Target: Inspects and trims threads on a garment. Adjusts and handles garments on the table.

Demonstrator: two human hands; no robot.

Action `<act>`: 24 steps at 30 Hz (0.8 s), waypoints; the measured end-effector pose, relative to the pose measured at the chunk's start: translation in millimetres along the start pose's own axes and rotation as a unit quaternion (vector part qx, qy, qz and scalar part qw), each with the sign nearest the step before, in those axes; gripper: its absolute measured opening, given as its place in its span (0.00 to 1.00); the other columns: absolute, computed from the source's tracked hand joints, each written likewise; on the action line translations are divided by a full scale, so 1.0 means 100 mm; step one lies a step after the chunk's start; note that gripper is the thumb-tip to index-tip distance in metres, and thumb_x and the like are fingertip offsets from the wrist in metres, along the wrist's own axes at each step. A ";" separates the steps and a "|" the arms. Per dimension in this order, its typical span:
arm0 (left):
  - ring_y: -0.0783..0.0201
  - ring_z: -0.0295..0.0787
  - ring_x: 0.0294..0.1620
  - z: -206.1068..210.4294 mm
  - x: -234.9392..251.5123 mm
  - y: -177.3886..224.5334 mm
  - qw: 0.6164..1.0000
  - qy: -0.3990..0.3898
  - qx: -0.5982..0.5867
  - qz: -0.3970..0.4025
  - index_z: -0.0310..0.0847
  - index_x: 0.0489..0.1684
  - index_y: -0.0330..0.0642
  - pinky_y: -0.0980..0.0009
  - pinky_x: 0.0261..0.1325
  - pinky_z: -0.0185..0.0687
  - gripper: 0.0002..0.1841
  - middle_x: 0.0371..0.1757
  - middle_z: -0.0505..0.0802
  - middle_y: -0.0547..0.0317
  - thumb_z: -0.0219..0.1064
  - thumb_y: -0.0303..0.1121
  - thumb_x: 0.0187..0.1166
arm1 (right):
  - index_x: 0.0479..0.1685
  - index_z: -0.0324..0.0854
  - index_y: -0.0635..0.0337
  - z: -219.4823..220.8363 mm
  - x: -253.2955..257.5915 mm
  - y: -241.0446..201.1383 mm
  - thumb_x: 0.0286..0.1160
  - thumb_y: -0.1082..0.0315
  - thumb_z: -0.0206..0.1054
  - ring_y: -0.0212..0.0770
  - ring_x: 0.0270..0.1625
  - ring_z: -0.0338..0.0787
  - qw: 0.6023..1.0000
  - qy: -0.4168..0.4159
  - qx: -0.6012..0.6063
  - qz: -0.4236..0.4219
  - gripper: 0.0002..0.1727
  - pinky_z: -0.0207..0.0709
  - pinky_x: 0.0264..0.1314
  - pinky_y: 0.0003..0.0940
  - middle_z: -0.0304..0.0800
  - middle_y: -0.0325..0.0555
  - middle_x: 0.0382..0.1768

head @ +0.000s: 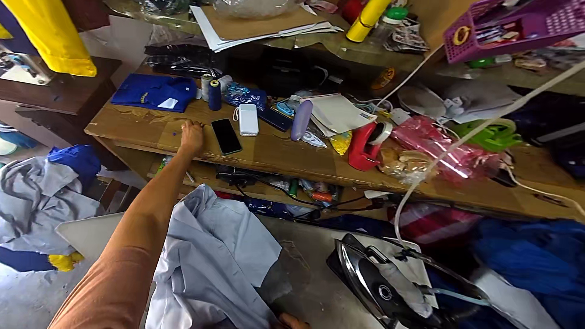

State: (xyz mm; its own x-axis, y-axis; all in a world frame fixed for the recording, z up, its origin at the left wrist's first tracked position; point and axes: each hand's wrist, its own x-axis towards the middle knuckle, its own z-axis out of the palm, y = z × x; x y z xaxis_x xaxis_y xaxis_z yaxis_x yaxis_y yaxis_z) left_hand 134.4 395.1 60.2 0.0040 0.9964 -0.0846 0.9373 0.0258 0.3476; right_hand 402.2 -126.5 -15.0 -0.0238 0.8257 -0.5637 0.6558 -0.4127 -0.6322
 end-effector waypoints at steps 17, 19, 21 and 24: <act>0.30 0.65 0.85 0.29 -2.04 -0.69 0.993 -0.040 -0.065 0.087 0.82 0.74 0.42 0.27 0.79 0.60 0.36 0.81 0.77 0.34 0.77 0.55 0.68 | 0.69 0.83 0.64 -0.88 0.66 -0.40 0.82 0.63 0.67 0.50 0.54 0.95 0.983 0.168 0.011 -0.077 0.21 0.88 0.61 0.49 0.92 0.56 0.59; 0.27 0.60 0.87 0.39 -2.41 -0.94 0.995 -0.090 -0.014 0.039 0.74 0.83 0.50 0.23 0.78 0.56 0.44 0.85 0.72 0.34 0.81 0.55 0.62 | 0.80 0.74 0.63 -0.80 0.88 -0.37 0.80 0.62 0.70 0.56 0.66 0.90 0.985 0.167 0.001 -0.046 0.30 0.82 0.71 0.54 0.86 0.61 0.69; 0.27 0.74 0.77 0.40 -2.68 -1.25 0.993 -0.114 -0.027 0.001 0.69 0.87 0.50 0.26 0.71 0.69 0.42 0.78 0.79 0.31 0.81 0.37 0.64 | 0.86 0.66 0.64 -0.70 1.08 -0.35 0.76 0.62 0.74 0.62 0.76 0.82 0.989 0.146 -0.024 -0.021 0.38 0.72 0.80 0.58 0.80 0.66 0.75; 0.29 0.84 0.66 0.25 -2.90 -1.73 0.995 -0.058 -0.075 -0.043 0.75 0.80 0.43 0.32 0.66 0.79 0.36 0.68 0.84 0.27 0.76 0.23 0.64 | 0.88 0.64 0.61 -0.56 1.22 -0.45 0.67 0.60 0.80 0.66 0.77 0.79 0.989 0.134 -0.056 0.008 0.46 0.71 0.80 0.61 0.78 0.69 0.75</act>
State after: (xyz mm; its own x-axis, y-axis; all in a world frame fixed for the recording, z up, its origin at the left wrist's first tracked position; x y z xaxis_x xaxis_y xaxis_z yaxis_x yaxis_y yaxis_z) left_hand -20.4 99.6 0.6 -0.0258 0.9741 -0.2246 0.8734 0.1313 0.4690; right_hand 412.4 14.2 -25.8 0.1790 0.8979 -0.4023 0.7338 -0.3942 -0.5533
